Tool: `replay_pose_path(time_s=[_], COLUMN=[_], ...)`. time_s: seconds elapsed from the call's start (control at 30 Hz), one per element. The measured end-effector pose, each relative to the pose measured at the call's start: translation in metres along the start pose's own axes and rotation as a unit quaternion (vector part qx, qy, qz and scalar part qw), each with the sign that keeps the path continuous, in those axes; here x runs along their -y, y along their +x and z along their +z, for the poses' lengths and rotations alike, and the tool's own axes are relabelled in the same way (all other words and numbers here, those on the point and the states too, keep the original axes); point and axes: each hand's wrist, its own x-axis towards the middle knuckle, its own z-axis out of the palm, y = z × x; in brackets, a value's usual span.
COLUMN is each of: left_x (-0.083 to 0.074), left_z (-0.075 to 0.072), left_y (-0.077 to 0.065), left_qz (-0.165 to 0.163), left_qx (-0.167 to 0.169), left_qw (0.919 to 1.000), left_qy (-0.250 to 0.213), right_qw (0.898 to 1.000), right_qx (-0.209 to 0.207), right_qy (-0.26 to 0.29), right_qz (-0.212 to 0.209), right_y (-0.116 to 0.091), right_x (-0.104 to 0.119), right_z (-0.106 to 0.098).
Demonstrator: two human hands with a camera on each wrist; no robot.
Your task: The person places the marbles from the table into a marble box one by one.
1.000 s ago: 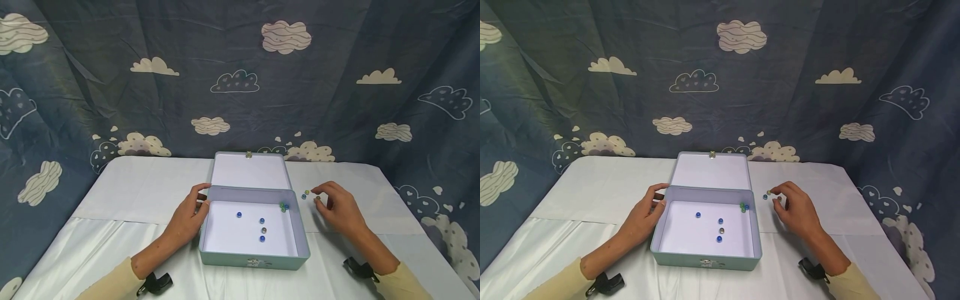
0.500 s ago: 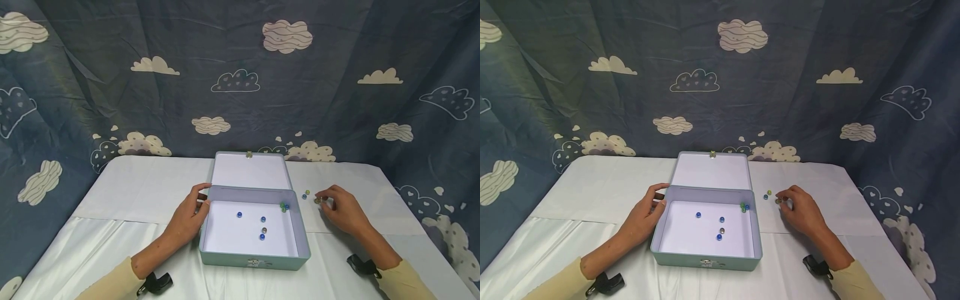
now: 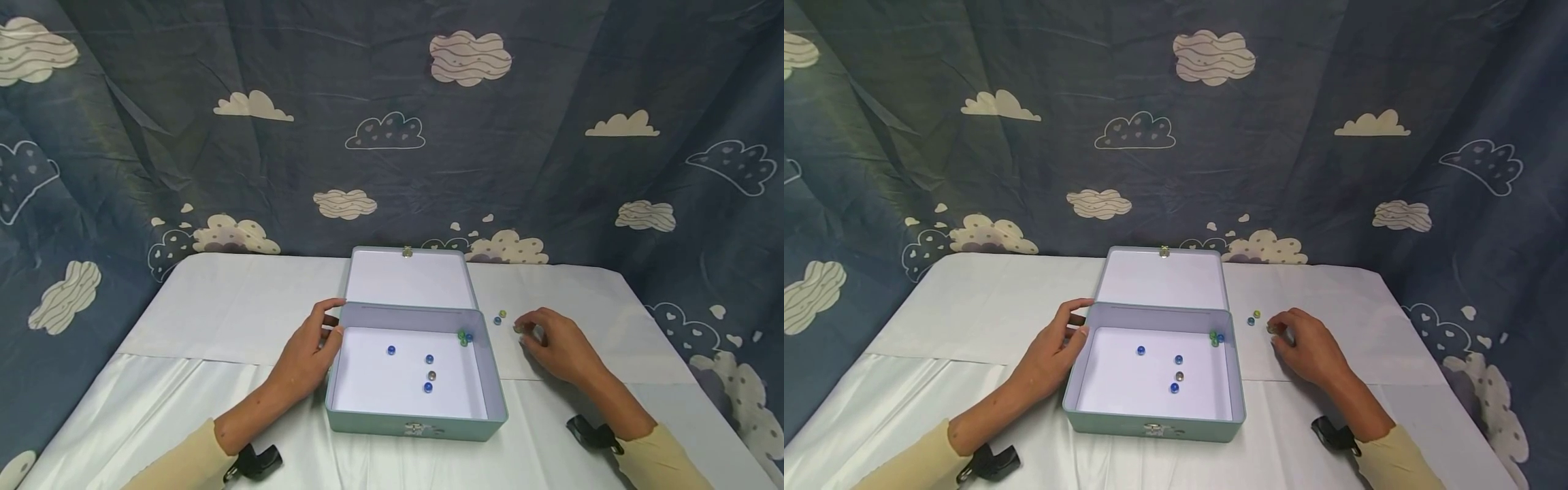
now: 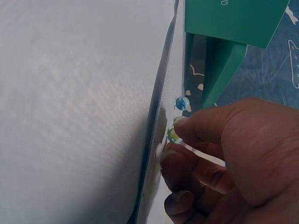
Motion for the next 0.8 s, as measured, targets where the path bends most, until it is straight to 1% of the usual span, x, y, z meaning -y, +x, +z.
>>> replay_pose_path(time_s=[0.37,0.53,0.67,0.8], left_x=[-0.001,-0.0013,-0.001,-0.0003], left_z=[-0.0003,-0.0005,-0.0004,0.0], left_y=[-0.0001,-0.0003,0.0,0.0002], left_qz=[-0.005,-0.009,-0.006,-0.004], left_qx=[0.001,0.002,0.001,0.001], left_qw=[1.0,0.9999,1.0,1.0], left_qy=[0.002,0.004,0.002,0.0], right_qw=[1.0,1.0,1.0,1.0], right_qx=[0.019,0.012,0.002,0.002], right_qy=[0.015,0.015,0.019,0.025], right_qz=[0.01,0.011,0.014,0.019], right_y=[-0.0002,0.0004,0.0014,0.0009], right_x=[0.0016,0.0013,0.0021,0.0062], right_z=[0.0004,-0.0008,-0.0021,-0.0033])
